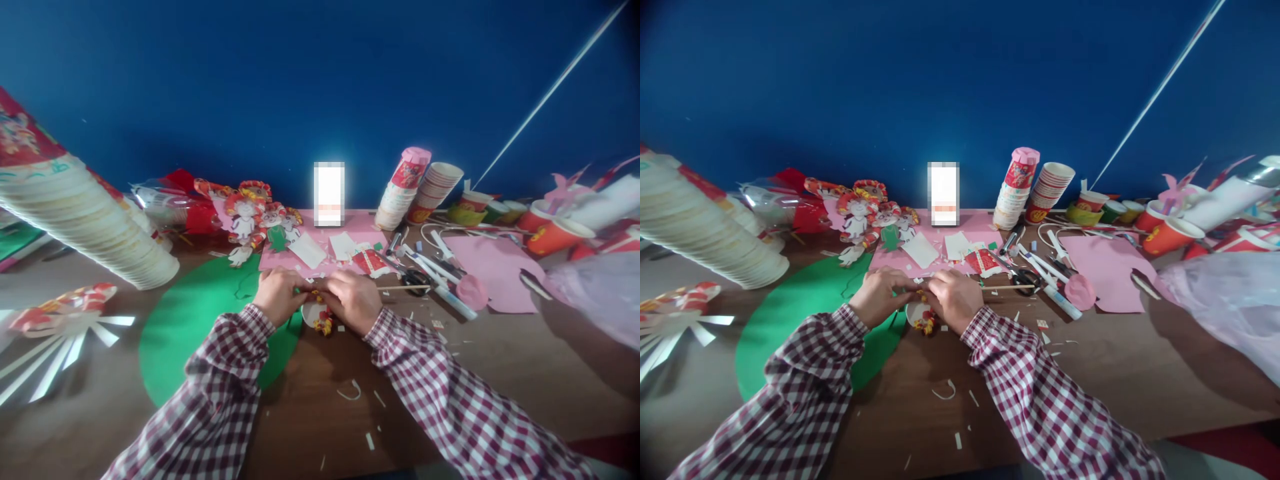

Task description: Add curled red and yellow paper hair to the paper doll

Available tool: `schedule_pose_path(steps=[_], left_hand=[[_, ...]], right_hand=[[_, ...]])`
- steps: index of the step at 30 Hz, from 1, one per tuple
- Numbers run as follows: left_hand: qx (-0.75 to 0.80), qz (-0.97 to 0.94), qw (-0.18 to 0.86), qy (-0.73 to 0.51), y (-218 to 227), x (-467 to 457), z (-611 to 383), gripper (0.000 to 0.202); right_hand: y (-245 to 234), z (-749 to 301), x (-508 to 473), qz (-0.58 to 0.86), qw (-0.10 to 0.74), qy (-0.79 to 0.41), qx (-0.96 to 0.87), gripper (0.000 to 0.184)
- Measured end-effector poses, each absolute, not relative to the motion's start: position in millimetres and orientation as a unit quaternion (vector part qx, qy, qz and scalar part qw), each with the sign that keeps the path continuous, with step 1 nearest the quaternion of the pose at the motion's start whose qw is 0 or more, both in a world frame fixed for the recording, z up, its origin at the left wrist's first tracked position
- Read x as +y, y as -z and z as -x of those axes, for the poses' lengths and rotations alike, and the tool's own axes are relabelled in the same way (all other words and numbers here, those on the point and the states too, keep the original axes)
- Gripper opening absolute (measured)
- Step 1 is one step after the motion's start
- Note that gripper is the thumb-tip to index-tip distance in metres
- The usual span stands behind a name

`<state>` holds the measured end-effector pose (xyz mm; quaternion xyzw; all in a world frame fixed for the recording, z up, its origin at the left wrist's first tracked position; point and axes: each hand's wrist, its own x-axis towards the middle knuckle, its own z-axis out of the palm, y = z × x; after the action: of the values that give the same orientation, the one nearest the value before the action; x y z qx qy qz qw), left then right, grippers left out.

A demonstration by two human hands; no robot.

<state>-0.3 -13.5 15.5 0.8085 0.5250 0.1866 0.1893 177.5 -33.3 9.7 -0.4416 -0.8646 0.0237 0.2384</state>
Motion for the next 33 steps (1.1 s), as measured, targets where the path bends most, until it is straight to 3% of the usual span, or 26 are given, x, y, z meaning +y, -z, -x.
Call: schedule_pose_path(steps=[12,27,33], left_hand=[[0.518,-0.820,0.179,-0.167,-17,-16,-3,0.019],[0.467,-0.878,-0.011,-0.100,-20,-23,-9,0.022],[0.471,-0.876,-0.019,-0.103,-19,-23,-9,0.021]], right_hand=[[-8,-177,-33,0.439,0.242,-0.022,-0.865,0.020],[-9,-173,-37,0.442,0.201,0.012,-0.874,0.018],[-9,-174,-36,0.446,0.201,0.015,-0.872,0.022]])
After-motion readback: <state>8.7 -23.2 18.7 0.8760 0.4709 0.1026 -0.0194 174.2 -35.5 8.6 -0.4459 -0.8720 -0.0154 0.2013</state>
